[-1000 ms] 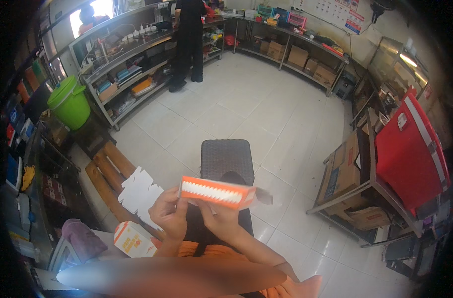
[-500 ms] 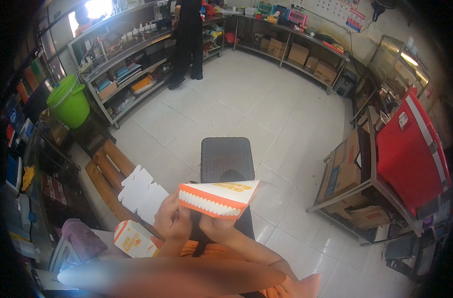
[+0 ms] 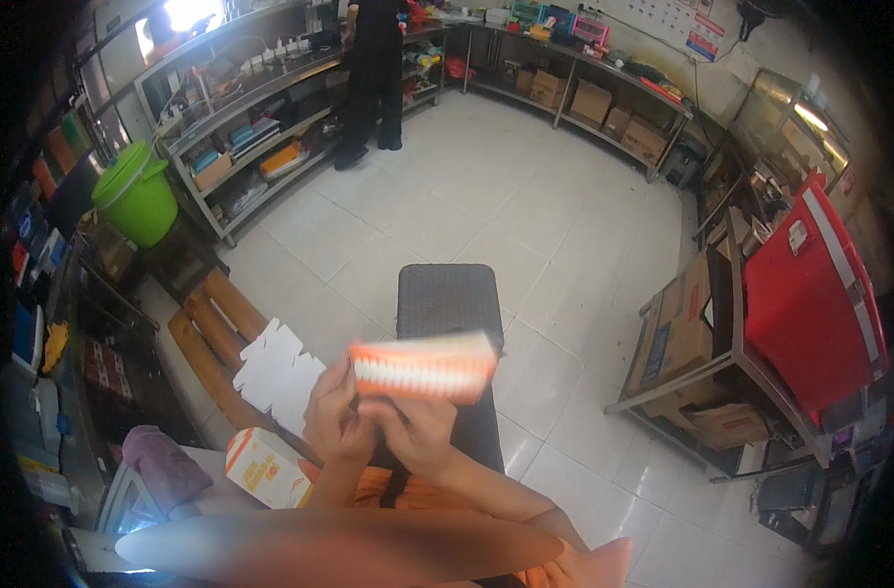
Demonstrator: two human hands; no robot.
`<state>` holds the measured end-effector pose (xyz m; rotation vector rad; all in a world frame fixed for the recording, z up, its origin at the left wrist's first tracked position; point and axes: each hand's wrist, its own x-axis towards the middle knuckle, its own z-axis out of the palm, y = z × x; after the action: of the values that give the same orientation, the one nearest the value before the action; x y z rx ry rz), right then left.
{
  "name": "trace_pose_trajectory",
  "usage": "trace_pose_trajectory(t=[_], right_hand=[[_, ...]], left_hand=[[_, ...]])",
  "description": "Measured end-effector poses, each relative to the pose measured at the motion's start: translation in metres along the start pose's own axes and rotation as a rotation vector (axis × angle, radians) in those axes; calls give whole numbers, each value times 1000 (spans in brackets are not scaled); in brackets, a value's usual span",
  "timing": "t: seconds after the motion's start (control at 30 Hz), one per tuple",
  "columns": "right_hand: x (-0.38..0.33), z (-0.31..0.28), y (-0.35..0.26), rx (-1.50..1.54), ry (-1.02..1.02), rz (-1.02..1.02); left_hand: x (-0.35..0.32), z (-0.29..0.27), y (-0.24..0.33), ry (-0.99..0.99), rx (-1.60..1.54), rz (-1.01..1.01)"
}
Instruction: The person folds flat cardboard pieces into small rectangular boxes by hand, aligning edges and creasing flaps. They repeatedly pick up flat pieces, fold them into shape, and place the finished boxes on a nearby surface.
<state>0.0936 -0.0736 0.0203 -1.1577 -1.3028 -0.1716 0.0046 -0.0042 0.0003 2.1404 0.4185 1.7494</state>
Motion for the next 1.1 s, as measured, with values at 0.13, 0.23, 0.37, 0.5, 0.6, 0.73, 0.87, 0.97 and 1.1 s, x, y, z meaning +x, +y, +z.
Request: trace_pose_trajectory(t=[0.13,0.23,0.37,0.5,0.6,0.73,0.87,0.97,1.1], right_hand=[[13,-2,-3,288,-84,227],[17,-6,-3,398,-262,297],[7,6,-7,30,-62,303],[-5,11,-6,-327,-37,-182],[-5,0,2,-522,154,-474],[1,-13,18,160,-124,513],[5,-12,22,-369,16,127],[9,-8,20,-565,25,-74],[19,-12,21,-500,-345,-278]], left_hand=[[13,15,3,190,-486,-117],[21,10,7,247,-775,-299],[20,-6,6,-64,-409,-364],[16,-12,2,201,-312,-671],[26,-31,-15,547,-182,-659],[35,-48,-27,797,-369,-675],[27,-30,-26,619,218,-515],[13,-23,-18,150,-152,-644],[2,-18,-19,106,-617,-1003]])
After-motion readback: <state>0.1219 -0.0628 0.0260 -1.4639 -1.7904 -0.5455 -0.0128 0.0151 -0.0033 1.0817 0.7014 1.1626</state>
